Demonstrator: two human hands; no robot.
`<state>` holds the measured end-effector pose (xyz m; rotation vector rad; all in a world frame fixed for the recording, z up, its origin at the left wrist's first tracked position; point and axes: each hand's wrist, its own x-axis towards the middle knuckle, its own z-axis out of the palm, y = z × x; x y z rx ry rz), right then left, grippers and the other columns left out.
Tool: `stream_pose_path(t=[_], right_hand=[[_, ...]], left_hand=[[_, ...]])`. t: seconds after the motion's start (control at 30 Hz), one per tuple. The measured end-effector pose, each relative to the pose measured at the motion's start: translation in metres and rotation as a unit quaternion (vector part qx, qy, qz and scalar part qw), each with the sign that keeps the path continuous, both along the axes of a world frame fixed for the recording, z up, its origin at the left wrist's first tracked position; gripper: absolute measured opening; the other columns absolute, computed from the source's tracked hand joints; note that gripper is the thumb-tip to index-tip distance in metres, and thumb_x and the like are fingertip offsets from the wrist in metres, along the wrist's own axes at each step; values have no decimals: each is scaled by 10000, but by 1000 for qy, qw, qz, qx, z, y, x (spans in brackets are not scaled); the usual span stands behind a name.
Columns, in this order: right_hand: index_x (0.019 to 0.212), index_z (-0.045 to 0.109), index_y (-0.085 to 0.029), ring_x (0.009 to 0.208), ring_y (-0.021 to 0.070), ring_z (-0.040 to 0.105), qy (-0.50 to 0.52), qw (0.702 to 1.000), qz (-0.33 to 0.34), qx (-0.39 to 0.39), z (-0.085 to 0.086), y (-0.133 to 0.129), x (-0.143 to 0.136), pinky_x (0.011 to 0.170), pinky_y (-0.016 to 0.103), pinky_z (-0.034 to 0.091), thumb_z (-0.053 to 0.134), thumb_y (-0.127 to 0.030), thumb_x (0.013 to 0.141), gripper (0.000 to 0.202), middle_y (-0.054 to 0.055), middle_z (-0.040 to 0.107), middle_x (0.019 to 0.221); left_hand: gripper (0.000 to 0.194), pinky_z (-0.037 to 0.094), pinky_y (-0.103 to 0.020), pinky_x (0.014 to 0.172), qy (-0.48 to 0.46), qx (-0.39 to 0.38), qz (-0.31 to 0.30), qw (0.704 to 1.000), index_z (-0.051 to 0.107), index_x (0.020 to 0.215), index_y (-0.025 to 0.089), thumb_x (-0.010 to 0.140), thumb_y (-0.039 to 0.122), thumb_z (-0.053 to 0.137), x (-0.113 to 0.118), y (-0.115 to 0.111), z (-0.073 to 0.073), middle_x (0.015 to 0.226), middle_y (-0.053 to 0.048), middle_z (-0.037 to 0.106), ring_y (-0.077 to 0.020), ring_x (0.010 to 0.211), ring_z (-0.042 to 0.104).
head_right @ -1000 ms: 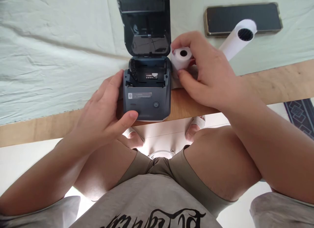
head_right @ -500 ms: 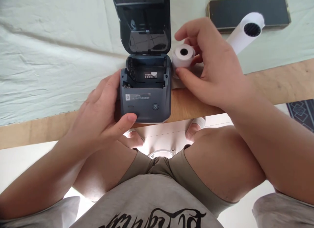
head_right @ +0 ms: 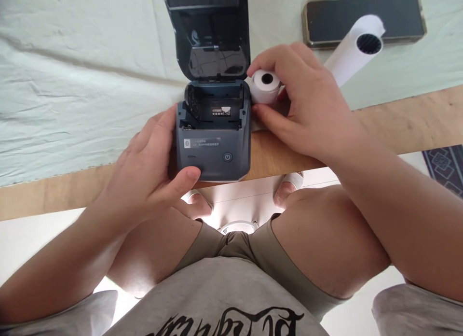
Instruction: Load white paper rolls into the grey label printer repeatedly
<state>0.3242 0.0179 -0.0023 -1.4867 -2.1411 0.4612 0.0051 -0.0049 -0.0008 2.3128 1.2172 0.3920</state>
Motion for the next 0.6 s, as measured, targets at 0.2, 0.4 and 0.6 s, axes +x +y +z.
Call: stream_pose_path(t=[0.2,0.4,0.6], right_hand=[[1559,495,-347,958,46,606,-3,1000,-10,-11,-4,0,-1,868,269,562,602,-295,976,595,21,680,1334],[1523,534,-348,872,23,528,5,999,-31,-5,-2,2,-5,915,291,570,649,-254,942,600,8,657,1237],[1530,549,-311,1295,58,664,54,993,-36,99,10,-7,-9,996,236,571,547,-335,1069,462,-7,621,1485]], left_hand=[[1071,466,-639,1365,0,-2,1,1000,363,1828,222,1044,948,449,-1,0,-2,1814,-184,523,-473,1645,534],[1065,486,-671,1336,-3,5,-2,1000,370,1823,221,1042,939,467,1,1,-1,1788,-199,547,-495,1625,544],[1062,458,-662,1363,0,-1,-5,1000,367,1823,185,1062,923,432,3,1,1,1811,-207,525,-478,1643,534]])
